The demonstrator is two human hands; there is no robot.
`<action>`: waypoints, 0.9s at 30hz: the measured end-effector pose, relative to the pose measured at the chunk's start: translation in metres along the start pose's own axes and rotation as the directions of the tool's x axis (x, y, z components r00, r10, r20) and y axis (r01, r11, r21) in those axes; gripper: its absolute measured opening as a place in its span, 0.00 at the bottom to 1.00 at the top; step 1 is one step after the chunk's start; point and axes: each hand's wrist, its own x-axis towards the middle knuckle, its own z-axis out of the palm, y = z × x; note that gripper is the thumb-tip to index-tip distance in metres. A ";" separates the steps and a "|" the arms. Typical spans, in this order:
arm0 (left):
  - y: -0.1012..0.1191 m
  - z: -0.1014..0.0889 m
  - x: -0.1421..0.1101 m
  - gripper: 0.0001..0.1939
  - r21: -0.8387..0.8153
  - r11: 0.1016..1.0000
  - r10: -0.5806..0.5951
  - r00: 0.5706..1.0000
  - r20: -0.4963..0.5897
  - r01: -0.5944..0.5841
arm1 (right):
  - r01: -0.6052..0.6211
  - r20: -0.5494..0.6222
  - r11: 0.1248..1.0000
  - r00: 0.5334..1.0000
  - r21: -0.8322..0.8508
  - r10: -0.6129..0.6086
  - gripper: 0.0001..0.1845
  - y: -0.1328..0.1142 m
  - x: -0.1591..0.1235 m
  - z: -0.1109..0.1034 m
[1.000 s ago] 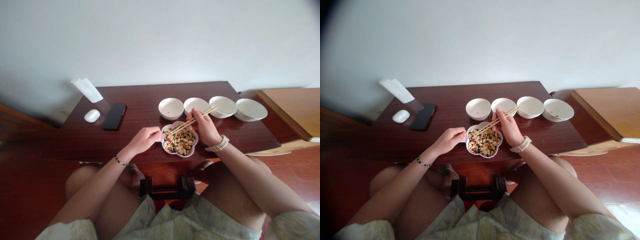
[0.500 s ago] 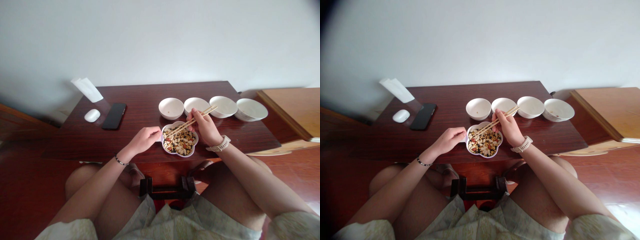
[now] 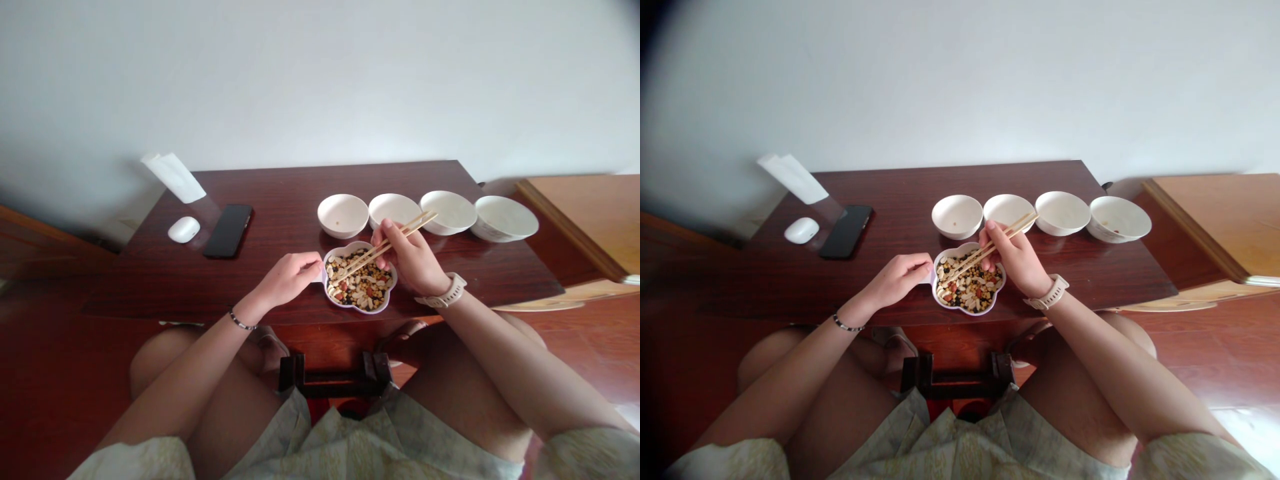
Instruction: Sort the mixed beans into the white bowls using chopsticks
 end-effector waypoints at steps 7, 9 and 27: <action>0.000 0.000 0.001 0.21 -0.002 1.000 -0.006 1.000 0.006 0.006 | 0.025 0.022 0.998 0.999 -0.053 -0.024 0.28 0.001 -0.002 0.001; 0.000 0.000 0.001 0.21 -0.001 1.000 -0.005 1.000 0.004 0.005 | 0.030 0.027 0.998 0.999 -0.058 -0.028 0.28 0.000 -0.002 0.001; -0.005 0.002 0.003 0.21 -0.031 0.999 0.011 1.000 -0.018 -0.012 | 0.044 0.041 0.993 0.998 -0.105 -0.040 0.28 -0.007 -0.005 0.007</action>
